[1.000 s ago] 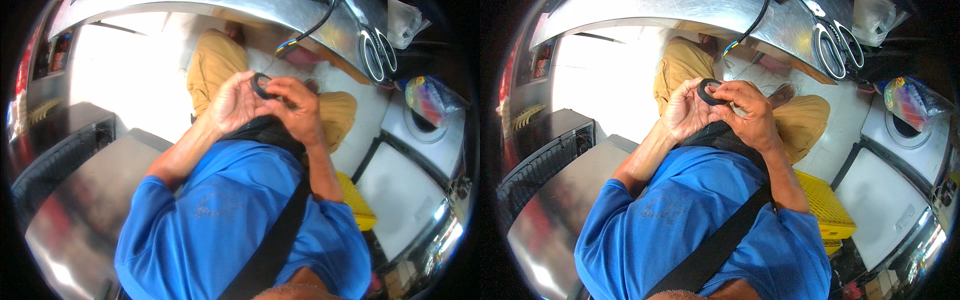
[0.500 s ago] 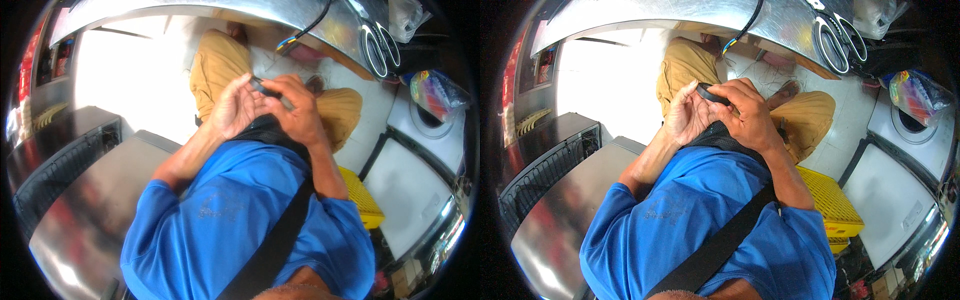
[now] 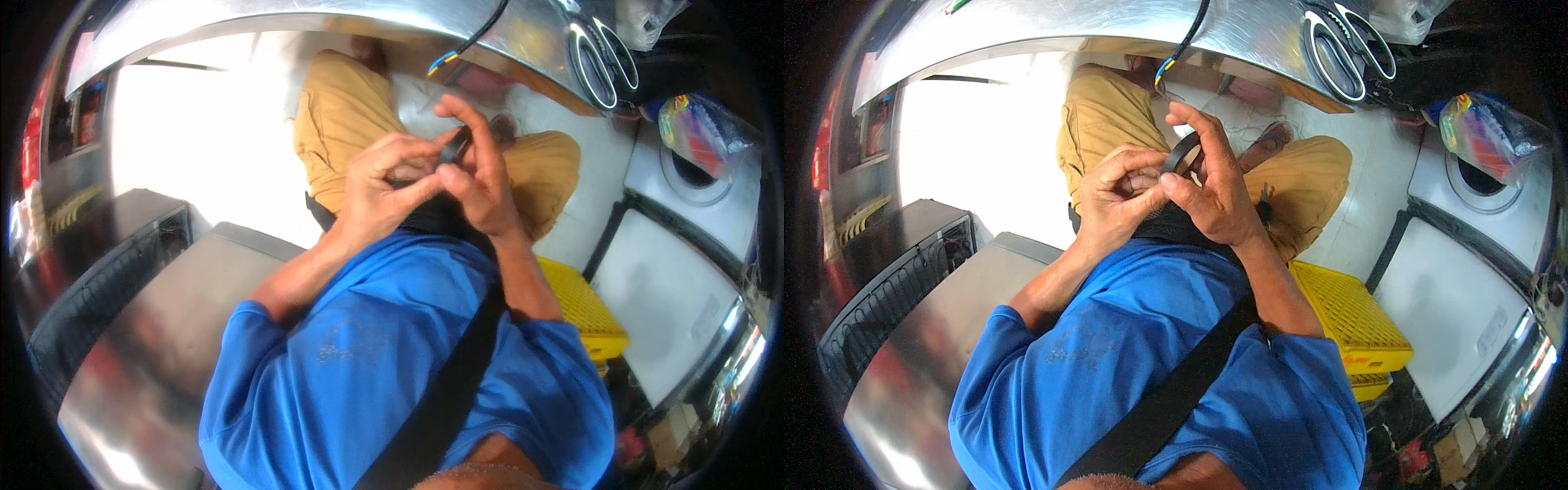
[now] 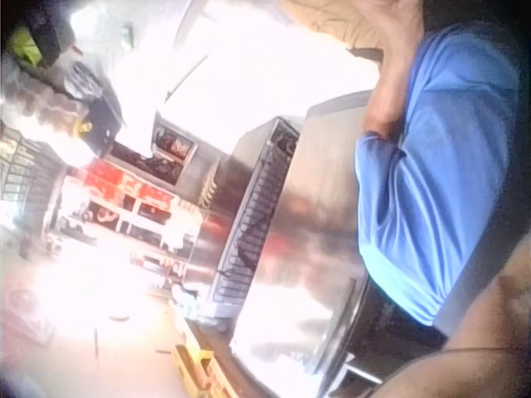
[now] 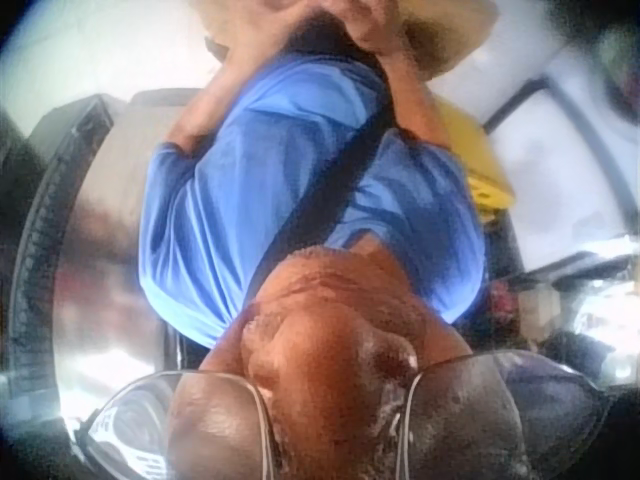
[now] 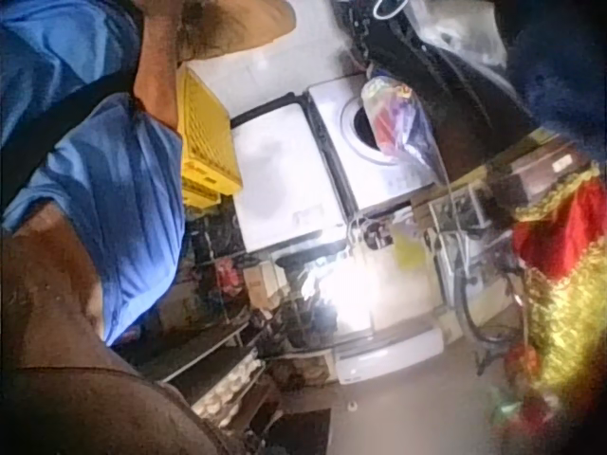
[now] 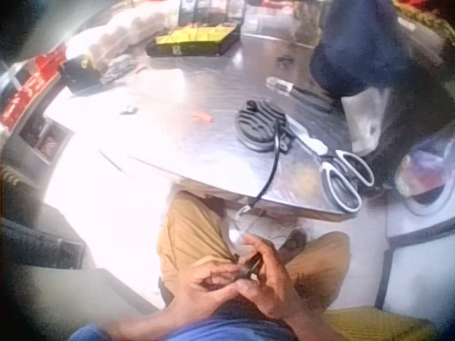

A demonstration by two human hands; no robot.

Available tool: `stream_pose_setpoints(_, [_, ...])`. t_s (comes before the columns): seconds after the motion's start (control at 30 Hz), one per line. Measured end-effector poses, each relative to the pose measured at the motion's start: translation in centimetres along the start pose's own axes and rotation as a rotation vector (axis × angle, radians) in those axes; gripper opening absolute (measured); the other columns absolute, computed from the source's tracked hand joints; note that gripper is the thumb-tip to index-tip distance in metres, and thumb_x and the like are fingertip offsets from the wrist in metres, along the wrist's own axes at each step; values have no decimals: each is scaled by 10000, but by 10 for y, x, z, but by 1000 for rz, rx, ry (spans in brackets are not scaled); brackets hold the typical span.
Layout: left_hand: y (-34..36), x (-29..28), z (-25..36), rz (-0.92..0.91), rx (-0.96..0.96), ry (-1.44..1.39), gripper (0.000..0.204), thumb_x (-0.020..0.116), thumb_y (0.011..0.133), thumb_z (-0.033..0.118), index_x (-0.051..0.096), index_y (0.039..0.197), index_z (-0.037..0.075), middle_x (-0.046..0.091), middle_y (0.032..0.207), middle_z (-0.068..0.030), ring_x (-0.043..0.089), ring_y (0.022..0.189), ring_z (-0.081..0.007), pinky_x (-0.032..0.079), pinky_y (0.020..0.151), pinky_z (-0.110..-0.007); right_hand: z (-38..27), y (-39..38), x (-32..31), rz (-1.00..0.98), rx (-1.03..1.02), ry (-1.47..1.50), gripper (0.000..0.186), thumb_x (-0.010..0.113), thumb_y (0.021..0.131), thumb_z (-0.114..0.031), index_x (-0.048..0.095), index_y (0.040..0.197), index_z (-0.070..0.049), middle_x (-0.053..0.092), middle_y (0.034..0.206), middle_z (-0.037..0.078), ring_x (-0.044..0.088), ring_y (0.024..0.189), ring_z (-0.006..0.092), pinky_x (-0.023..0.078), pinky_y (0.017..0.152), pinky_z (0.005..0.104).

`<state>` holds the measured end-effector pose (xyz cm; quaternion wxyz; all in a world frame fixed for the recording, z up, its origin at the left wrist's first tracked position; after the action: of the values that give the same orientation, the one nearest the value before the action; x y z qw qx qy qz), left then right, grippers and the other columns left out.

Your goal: The person uses scissors to cut a small piece of pink heat-shrink tubing and places it over the exposed ends of a black wire. They then use black electrical tape to wrap and insulate the wire connection, securing the repair.

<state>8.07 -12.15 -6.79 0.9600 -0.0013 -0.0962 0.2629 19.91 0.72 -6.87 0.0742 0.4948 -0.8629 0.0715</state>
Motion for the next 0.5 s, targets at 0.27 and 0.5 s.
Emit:
stream_pose_setpoints(0.27, [21, -21, 35, -142, 282, 481, 186, 759, 876, 6, 747, 1062, -3, 753, 1000, -144, 739, 928, -229, 583, 811, -311, -13, 2, -2, -89, -25, -110, 720, 667, 784, -204, 473, 1455, -30, 521, 1235, 83, 501, 1009, 150, 444, 892, 283])
stream_pose_setpoints(0.5, [41, -31, 48, -336, 455, 753, 193, 785, 844, 47, 754, 1034, 27, 762, 1016, -119, 751, 958, -256, 620, 813, -360, -10, 5, -5, -86, -29, -103, 623, 653, 819, -266, 531, 1373, -8, 525, 1153, 80, 514, 994, 163, 455, 863, 292])
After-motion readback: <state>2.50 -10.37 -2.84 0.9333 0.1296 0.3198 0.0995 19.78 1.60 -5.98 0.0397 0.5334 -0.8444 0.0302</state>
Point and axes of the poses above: each hand's wrist, its own y-axis towards the middle knuckle, its own x-axis out of the palm, z = x × y, the point moved 1 cm from there along y, towards the middle knuckle
